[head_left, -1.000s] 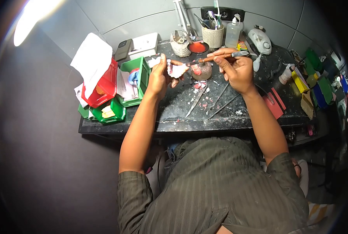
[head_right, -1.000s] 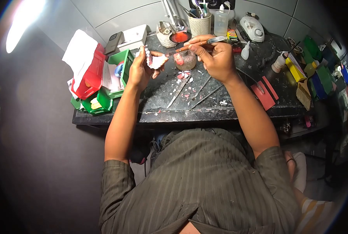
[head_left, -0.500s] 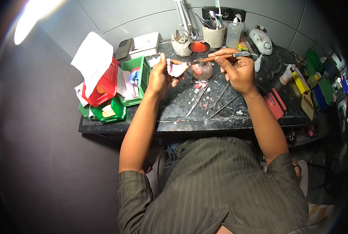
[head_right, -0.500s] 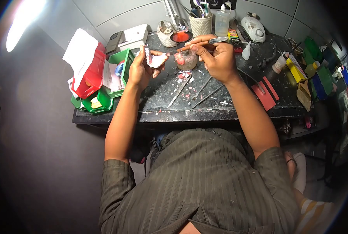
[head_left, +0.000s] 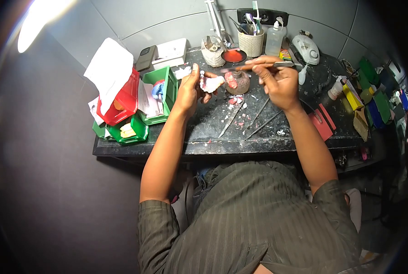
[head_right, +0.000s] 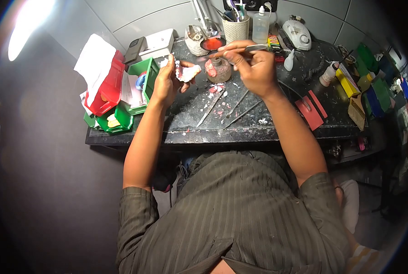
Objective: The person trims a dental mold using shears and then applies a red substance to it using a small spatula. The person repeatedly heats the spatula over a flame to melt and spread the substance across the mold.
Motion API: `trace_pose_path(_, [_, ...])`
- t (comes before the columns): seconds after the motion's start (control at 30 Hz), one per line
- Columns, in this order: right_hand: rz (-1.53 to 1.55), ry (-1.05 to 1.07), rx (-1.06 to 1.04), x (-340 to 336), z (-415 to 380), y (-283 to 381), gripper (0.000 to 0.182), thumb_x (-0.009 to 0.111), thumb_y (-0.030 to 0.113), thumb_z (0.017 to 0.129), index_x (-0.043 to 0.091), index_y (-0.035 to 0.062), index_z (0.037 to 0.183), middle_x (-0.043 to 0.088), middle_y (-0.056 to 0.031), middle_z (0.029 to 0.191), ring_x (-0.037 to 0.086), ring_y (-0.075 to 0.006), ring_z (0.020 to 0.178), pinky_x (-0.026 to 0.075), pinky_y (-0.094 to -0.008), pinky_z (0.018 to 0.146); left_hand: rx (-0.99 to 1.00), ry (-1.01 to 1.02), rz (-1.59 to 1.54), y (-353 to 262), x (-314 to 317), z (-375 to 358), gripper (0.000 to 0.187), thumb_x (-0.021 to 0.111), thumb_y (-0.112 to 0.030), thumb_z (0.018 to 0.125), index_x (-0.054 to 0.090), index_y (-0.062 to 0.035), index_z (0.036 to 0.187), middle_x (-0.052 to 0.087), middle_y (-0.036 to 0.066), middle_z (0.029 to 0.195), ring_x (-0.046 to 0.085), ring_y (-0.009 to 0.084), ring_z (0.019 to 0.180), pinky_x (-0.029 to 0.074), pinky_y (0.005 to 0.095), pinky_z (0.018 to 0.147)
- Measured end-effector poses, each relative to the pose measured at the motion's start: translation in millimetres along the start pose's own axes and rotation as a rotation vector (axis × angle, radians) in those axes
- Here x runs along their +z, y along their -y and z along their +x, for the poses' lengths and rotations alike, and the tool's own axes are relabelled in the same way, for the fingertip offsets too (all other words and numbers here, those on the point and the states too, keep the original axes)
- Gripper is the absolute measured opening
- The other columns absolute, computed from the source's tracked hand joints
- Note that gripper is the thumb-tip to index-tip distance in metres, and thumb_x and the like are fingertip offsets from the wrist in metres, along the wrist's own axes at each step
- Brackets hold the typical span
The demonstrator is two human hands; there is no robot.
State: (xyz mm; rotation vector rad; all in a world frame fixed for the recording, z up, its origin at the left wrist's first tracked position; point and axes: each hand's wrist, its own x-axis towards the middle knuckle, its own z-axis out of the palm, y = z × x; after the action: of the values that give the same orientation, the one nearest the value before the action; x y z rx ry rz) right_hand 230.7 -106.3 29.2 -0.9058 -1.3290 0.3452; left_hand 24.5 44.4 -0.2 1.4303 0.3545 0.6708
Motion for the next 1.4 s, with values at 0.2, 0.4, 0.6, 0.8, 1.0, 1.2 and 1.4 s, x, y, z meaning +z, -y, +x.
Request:
trace_pose_path(0.2, [-0.071, -0.241, 0.038, -16, 7, -7, 0.012, 0.066, 0.01, 0.094, 0.066, -0.0007, 0.101, 0.072, -0.0063, 0.088, 0.055, -0.0025, 0.063, 0.043, -0.0172, 0.055, 0.024, -0.08, 0.07, -3, 8, -2, 0.064, 0.041, -0.056, 0.1, 0.069, 0.0008, 0.097, 0.064, 0.007, 0.065, 0.048, 0.0084, 0.045, 0.034, 0.0227, 0.042])
trace_pose_path(0.4, [0.026, -0.009, 0.012, -3, -1, 3, 0.01, 0.065, 0.007, 0.094, 0.066, -0.0018, 0.099, 0.072, -0.0082, 0.09, 0.056, -0.0044, 0.066, 0.044, -0.0188, 0.057, 0.053, -0.11, 0.109, 4, 6, -2, 0.061, 0.054, -0.056, 0.095, 0.068, 0.0037, 0.099, 0.057, 0.002, 0.059, 0.041, 0.0068, 0.042, 0.031, 0.0236, 0.041])
trace_pose_path(0.6, [0.034, 0.083, -0.008, 1, -3, 2, 0.009, 0.063, 0.002, 0.094, 0.064, -0.005, 0.1, 0.071, -0.011, 0.096, 0.069, -0.0154, 0.086, 0.053, -0.0238, 0.075, 0.046, -0.114, 0.095, 5, 5, -1, 0.062, 0.054, -0.056, 0.095, 0.068, 0.0048, 0.099, 0.057, 0.003, 0.059, 0.041, 0.0069, 0.042, 0.031, 0.0238, 0.041])
trace_pose_path(0.8, [0.005, 0.064, -0.019, 0, -3, 2, 0.01, 0.062, 0.001, 0.094, 0.064, -0.0052, 0.101, 0.071, -0.0108, 0.095, 0.069, -0.0157, 0.088, 0.053, -0.0237, 0.076, 0.047, -0.114, 0.107, 4, 4, -1, 0.065, 0.052, -0.058, 0.095, 0.067, 0.0046, 0.1, 0.057, 0.004, 0.059, 0.042, 0.0072, 0.042, 0.032, 0.0235, 0.041])
trace_pose_path(1.0, [-0.015, -0.018, 0.009, -5, 0, 3, 0.01, 0.066, 0.006, 0.093, 0.066, -0.0016, 0.1, 0.072, -0.0062, 0.09, 0.058, -0.0046, 0.069, 0.045, -0.0188, 0.06, -0.023, -0.084, 0.059, -4, 3, -2, 0.062, 0.039, -0.052, 0.101, 0.066, 0.004, 0.103, 0.068, 0.013, 0.076, 0.055, 0.0133, 0.051, 0.037, 0.024, 0.043])
trace_pose_path(1.2, [-0.097, -0.254, 0.13, -18, 6, -21, 0.013, 0.071, 0.011, 0.091, 0.068, 0.0001, 0.097, 0.065, 0.0014, 0.076, 0.052, -0.0016, 0.059, 0.041, -0.0176, 0.052, -0.024, 0.078, -0.635, -1, -17, 2, 0.056, 0.031, -0.038, 0.1, 0.061, 0.0067, 0.112, 0.065, 0.019, 0.086, 0.059, 0.0285, 0.07, 0.042, 0.031, 0.047])
trace_pose_path(1.4, [-0.142, -0.304, 0.177, -17, 7, -21, 0.015, 0.072, 0.013, 0.09, 0.068, 0.0001, 0.095, 0.061, 0.0036, 0.07, 0.05, -0.0016, 0.056, 0.039, -0.0182, 0.05, 0.046, 0.158, -0.739, 2, -27, 0, 0.054, 0.036, -0.037, 0.098, 0.055, 0.0078, 0.122, 0.058, 0.022, 0.077, 0.044, 0.0246, 0.049, 0.04, 0.0315, 0.05])
